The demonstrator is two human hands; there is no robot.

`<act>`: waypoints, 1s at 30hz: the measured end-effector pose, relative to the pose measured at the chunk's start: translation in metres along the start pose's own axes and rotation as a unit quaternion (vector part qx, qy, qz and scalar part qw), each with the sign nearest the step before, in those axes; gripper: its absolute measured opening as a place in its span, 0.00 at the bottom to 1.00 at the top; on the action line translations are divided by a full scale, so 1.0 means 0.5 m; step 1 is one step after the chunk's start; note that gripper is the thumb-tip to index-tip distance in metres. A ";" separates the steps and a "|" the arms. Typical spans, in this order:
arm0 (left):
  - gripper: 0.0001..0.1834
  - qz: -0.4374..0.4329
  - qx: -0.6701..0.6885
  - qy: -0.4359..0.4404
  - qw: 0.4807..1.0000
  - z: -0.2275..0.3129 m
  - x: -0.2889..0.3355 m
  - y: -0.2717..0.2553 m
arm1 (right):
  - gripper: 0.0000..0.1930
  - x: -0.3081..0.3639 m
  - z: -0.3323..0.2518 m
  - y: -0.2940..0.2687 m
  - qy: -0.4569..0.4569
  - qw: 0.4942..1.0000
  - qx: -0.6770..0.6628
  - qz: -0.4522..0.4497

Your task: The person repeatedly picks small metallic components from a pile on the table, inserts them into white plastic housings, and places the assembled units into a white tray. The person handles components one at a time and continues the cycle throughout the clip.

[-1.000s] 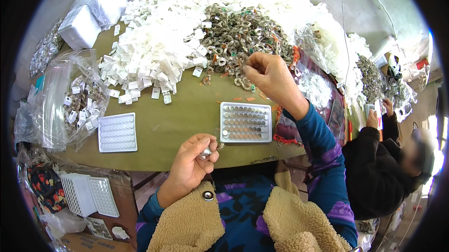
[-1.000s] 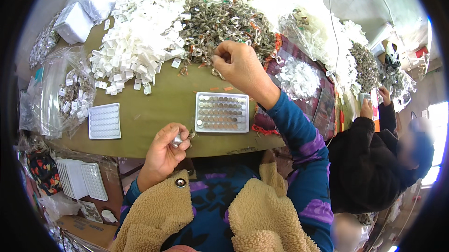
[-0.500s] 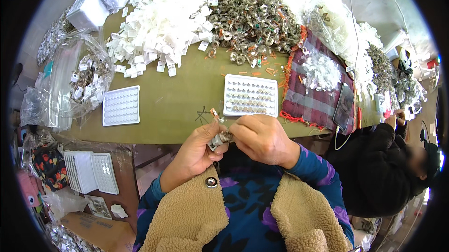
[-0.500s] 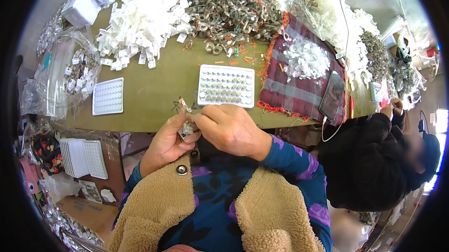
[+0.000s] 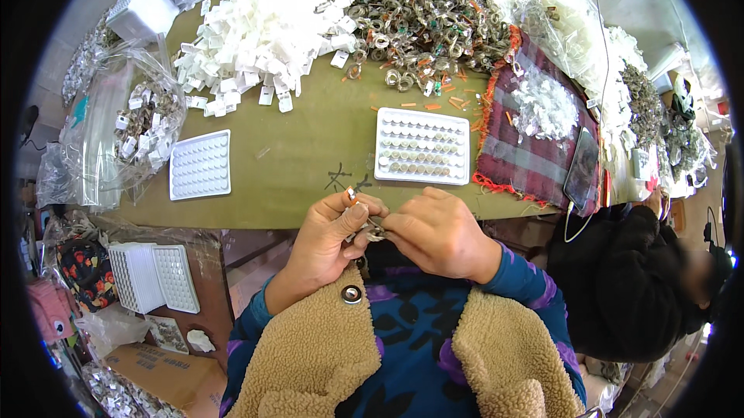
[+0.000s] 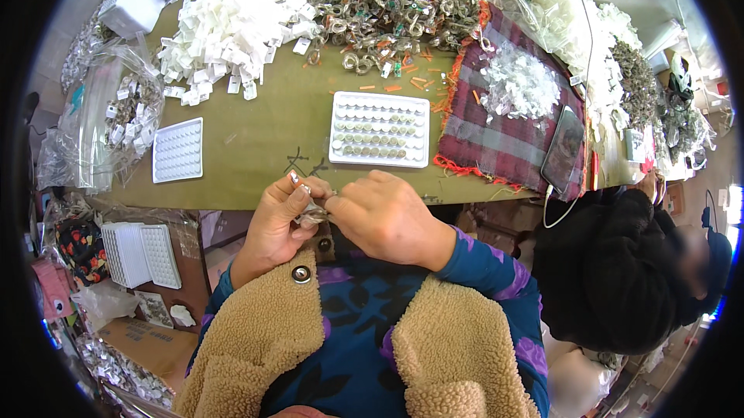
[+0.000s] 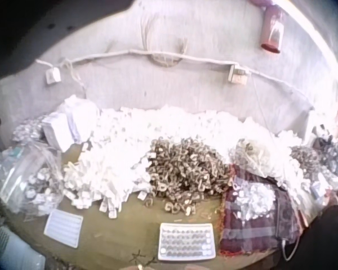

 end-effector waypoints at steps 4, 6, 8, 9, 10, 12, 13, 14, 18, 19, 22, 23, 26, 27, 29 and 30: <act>0.10 -0.023 -0.073 0.072 0.994 0.028 0.004 0.004 | 0.12 0.005 0.042 -0.028 0.122 0.981 -0.144 0.053; 0.11 -0.051 -0.063 0.012 0.997 0.013 0.006 0.010 | 0.14 0.004 0.055 -0.021 0.165 0.969 -0.171 0.066; 0.12 -0.076 -0.065 -0.047 0.994 -0.005 0.009 0.018 | 0.19 -0.010 0.040 -0.019 0.104 0.977 -0.173 0.071; 0.12 -0.082 -0.076 -0.079 0.990 -0.015 0.012 0.018 | 0.19 -0.014 0.035 -0.014 0.082 0.979 -0.174 0.063; 0.12 -0.092 -0.079 -0.109 0.987 -0.025 0.016 0.021 | 0.19 -0.017 0.029 -0.011 0.059 0.981 -0.178 0.059; 0.11 -0.087 -0.073 -0.121 0.986 -0.028 0.017 0.022 | 0.16 -0.017 0.023 -0.003 0.042 0.988 -0.142 0.040; 0.10 -0.083 -0.068 -0.122 0.987 -0.028 0.016 0.024 | 0.15 -0.014 0.025 0.001 0.046 0.989 -0.137 0.026; 0.10 -0.080 -0.062 -0.124 0.987 -0.029 0.015 0.026 | 0.14 -0.010 0.025 0.003 0.049 0.990 -0.130 0.013; 0.09 -0.044 -0.124 -0.145 0.981 -0.030 0.018 0.026 | 0.11 0.004 0.045 0.007 0.123 0.976 -0.177 0.037; 0.09 -0.048 -0.130 -0.148 0.979 -0.027 0.019 0.029 | 0.11 0.008 0.051 0.009 0.144 0.969 -0.196 0.042; 0.09 -0.056 -0.136 -0.167 0.975 -0.033 0.019 0.034 | 0.11 0.017 0.061 0.011 0.170 0.958 -0.227 0.049; 0.09 -0.054 -0.132 -0.179 0.973 -0.038 0.020 0.031 | 0.11 0.020 0.063 0.009 0.172 0.956 -0.233 0.049; 0.11 -0.079 -0.125 -0.196 0.969 -0.051 0.023 0.028 | 0.12 0.031 0.072 0.011 0.191 0.939 -0.286 0.015; 0.12 -0.106 -0.115 -0.194 0.968 -0.052 0.022 0.031 | 0.16 0.048 0.084 0.017 0.249 0.900 -0.357 -0.004; 0.14 -0.158 -0.095 -0.188 0.965 -0.054 0.019 0.034 | 0.18 0.063 0.098 0.020 0.289 0.831 -0.474 0.037; 0.15 -0.182 -0.069 -0.187 0.963 -0.058 0.018 0.039 | 0.19 0.066 0.102 0.024 0.296 0.822 -0.485 0.036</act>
Point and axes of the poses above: each hand's wrist, its own x-axis away from the middle knuckle, its own y-axis out of the palm, z = x × y, the point moved 9 cm from there along -x, towards the middle knuckle
